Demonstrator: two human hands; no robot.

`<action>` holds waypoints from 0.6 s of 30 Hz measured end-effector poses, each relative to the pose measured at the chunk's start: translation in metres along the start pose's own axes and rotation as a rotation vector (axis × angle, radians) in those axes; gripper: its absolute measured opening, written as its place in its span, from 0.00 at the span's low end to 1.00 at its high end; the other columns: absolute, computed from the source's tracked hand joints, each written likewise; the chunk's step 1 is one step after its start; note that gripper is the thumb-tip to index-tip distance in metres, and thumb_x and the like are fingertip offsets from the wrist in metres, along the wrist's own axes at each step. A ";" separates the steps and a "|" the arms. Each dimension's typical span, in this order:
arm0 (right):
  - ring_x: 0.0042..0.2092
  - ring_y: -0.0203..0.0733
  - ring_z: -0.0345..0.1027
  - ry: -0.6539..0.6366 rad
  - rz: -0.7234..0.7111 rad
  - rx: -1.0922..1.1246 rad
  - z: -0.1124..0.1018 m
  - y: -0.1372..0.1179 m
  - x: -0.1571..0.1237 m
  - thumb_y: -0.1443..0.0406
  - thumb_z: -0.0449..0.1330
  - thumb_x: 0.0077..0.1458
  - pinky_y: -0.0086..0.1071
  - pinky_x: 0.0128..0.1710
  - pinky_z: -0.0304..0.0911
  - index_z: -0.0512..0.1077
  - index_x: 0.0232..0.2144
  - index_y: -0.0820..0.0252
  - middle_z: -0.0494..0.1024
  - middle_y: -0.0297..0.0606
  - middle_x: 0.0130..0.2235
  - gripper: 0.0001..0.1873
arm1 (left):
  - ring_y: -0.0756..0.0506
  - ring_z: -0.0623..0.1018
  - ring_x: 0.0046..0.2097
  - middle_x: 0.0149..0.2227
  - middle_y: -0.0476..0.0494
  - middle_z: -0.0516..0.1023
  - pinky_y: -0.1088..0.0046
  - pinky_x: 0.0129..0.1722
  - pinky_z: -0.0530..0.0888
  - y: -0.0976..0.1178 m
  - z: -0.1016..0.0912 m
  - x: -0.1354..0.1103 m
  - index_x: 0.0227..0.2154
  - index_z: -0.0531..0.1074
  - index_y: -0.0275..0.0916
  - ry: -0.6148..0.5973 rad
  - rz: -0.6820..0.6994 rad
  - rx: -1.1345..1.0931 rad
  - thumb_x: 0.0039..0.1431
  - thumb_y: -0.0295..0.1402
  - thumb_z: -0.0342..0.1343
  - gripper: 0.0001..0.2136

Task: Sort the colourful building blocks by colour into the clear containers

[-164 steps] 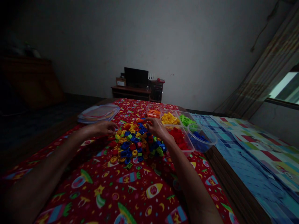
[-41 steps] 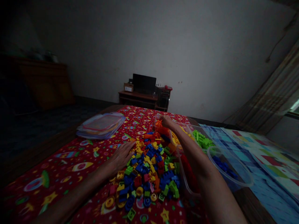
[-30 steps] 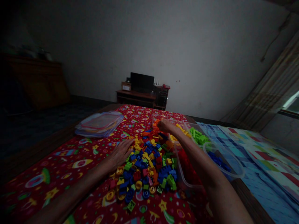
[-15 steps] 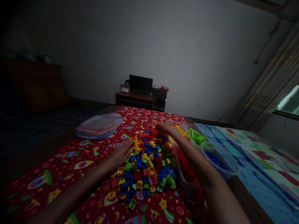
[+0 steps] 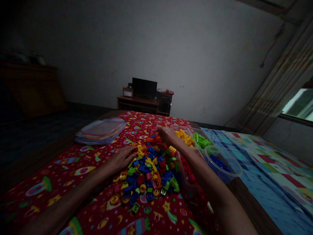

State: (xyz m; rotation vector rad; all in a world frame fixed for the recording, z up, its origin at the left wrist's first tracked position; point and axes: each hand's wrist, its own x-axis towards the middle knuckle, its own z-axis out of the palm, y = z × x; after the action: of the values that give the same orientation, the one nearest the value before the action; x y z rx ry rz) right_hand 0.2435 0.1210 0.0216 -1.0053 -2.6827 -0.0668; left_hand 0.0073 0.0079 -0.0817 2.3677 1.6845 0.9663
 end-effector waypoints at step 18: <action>0.39 0.39 0.71 -0.227 -0.054 0.039 0.033 -0.079 0.009 0.75 0.53 0.49 0.26 0.37 0.61 0.75 0.38 0.67 0.79 0.46 0.38 0.15 | 0.41 0.74 0.39 0.35 0.39 0.73 0.65 0.39 0.70 0.003 -0.010 0.003 0.34 0.68 0.37 -0.086 0.000 0.130 0.60 0.37 0.46 0.10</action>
State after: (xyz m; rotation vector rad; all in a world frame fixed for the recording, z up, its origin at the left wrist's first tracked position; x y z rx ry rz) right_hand 0.1780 0.0715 -0.0033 -0.9823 -2.9031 0.0951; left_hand 0.0051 0.0063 -0.0714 2.4503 1.7655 0.7652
